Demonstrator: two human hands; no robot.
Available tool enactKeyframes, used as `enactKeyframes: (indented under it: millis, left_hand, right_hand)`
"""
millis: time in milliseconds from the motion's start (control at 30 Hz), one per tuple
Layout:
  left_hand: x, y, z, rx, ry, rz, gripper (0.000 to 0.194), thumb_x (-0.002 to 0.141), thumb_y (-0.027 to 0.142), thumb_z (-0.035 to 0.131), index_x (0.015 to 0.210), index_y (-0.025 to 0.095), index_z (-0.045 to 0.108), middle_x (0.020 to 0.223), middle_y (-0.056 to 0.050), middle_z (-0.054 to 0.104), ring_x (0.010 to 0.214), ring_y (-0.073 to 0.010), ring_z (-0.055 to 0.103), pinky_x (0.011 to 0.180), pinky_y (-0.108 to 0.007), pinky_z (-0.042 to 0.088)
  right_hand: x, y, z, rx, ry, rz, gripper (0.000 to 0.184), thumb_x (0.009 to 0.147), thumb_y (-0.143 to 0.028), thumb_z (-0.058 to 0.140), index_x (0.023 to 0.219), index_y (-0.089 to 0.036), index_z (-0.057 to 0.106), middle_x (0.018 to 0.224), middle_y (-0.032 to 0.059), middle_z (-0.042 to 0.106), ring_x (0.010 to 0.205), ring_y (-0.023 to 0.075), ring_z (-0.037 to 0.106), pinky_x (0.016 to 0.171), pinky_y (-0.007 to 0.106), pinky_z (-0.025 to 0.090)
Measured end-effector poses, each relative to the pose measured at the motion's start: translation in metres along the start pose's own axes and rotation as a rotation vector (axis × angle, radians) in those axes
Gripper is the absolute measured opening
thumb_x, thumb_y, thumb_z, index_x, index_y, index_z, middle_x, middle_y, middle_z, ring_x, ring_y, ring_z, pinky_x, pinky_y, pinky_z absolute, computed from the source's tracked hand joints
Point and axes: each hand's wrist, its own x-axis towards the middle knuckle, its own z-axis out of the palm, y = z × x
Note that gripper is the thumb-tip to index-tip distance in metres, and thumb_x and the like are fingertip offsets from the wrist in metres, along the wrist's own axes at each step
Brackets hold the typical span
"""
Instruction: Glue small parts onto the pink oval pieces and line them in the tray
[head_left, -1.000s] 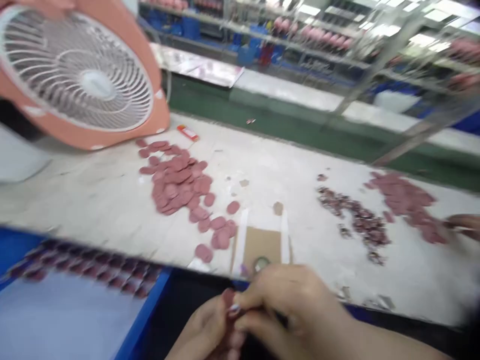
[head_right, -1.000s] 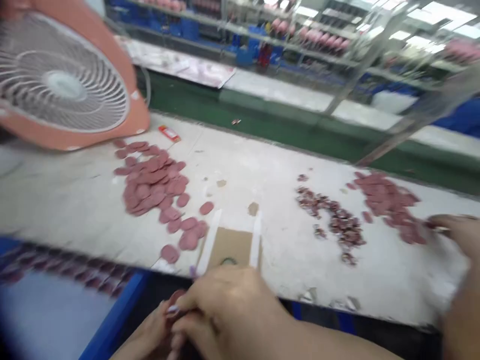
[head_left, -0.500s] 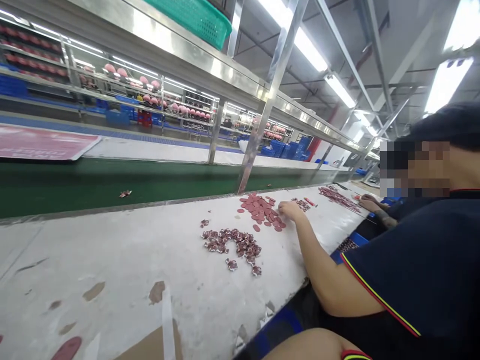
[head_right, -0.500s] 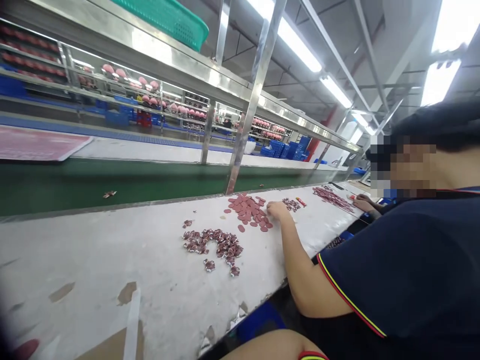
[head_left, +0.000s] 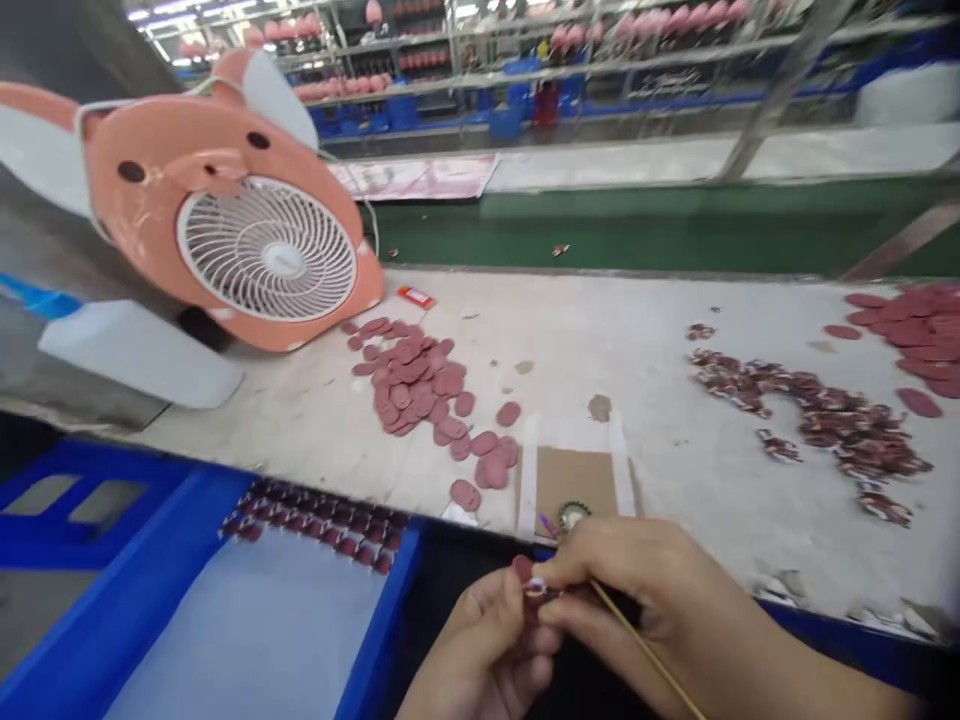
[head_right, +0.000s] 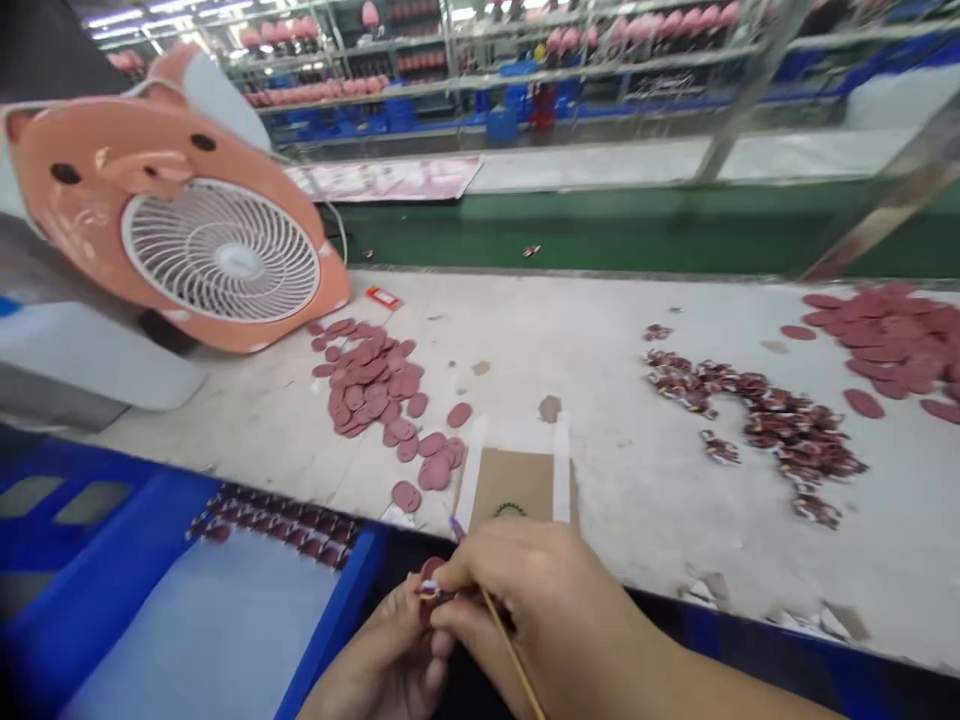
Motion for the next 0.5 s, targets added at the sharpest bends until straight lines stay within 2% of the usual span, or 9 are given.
enactKeyframes:
  millis: [67,200,500]
  left_hand:
    - [-0.001,-0.001,0.003,-0.044,0.005,-0.014,0.034,0.048,0.035,0.095,0.067,0.013,0.078,0.054,0.002,0.071,0.048,-0.0037,0.064,0.050,-0.010,0.053]
    - [0.005,-0.006,0.000,-0.072,-0.053,-0.014,0.028,0.055,0.031,0.094,0.067,0.013,0.077,0.055,0.000,0.073,0.048,-0.0045,0.065,0.050,-0.010,0.055]
    - [0.014,-0.012,-0.010,-0.059,-0.156,0.036,0.027,0.066,0.036,0.090,0.074,0.012,0.079,0.059,0.000,0.073,0.051,-0.0039,0.064,0.051,-0.009,0.052]
  right_hand:
    - [-0.001,0.002,-0.004,0.016,-0.013,0.006,0.015,0.089,-0.006,0.065,0.091,-0.020,0.067,0.080,-0.0060,0.068,0.070,0.0069,0.061,0.067,0.014,0.044]
    - [-0.002,0.002,-0.010,0.001,-0.019,0.020,0.013,0.091,-0.007,0.065,0.092,-0.020,0.066,0.081,-0.0058,0.068,0.072,0.0070,0.062,0.067,0.013,0.045]
    - [-0.004,0.001,-0.010,-0.034,-0.017,-0.019,0.010,0.096,-0.011,0.059,0.096,-0.019,0.064,0.080,-0.0025,0.067,0.071,0.0099,0.063,0.067,0.018,0.050]
